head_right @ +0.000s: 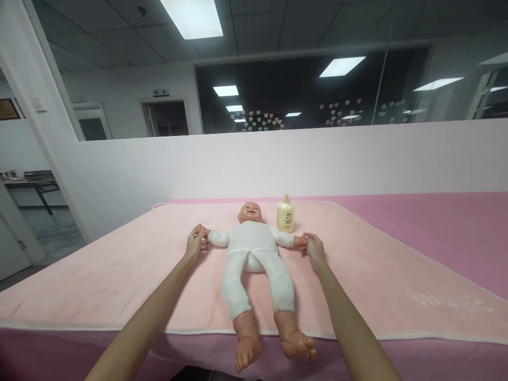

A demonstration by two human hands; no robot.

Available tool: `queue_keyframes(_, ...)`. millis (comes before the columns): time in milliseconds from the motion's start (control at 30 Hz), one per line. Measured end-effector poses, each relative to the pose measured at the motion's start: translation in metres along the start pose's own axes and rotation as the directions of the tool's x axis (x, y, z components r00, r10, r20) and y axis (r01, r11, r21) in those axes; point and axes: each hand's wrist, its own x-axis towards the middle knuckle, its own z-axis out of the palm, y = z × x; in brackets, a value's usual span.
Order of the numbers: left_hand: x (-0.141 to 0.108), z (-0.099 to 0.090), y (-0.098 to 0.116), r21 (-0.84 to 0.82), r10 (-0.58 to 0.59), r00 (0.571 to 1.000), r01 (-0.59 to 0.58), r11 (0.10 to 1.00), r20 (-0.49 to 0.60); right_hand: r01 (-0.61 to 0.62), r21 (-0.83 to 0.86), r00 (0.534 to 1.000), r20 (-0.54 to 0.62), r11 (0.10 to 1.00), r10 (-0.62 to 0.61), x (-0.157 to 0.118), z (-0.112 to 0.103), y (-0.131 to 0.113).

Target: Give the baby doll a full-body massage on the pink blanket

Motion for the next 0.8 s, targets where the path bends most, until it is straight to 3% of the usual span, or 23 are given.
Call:
queue_keyframes(300,-0.002,0.002,0.002,0.05,0.072,0.997,-0.072,0.996,0.006,0.042,-0.036,0.999,0.012,0.998,-0.042,-0.011,0.003,-0.011)
queue_keyframes(800,-0.001,0.004,0.003,-0.013,-0.027,0.999,0.026,1.0,-0.04,0.017,-0.036,1.0,-0.018,0.999,-0.017,-0.006,0.002,-0.007)
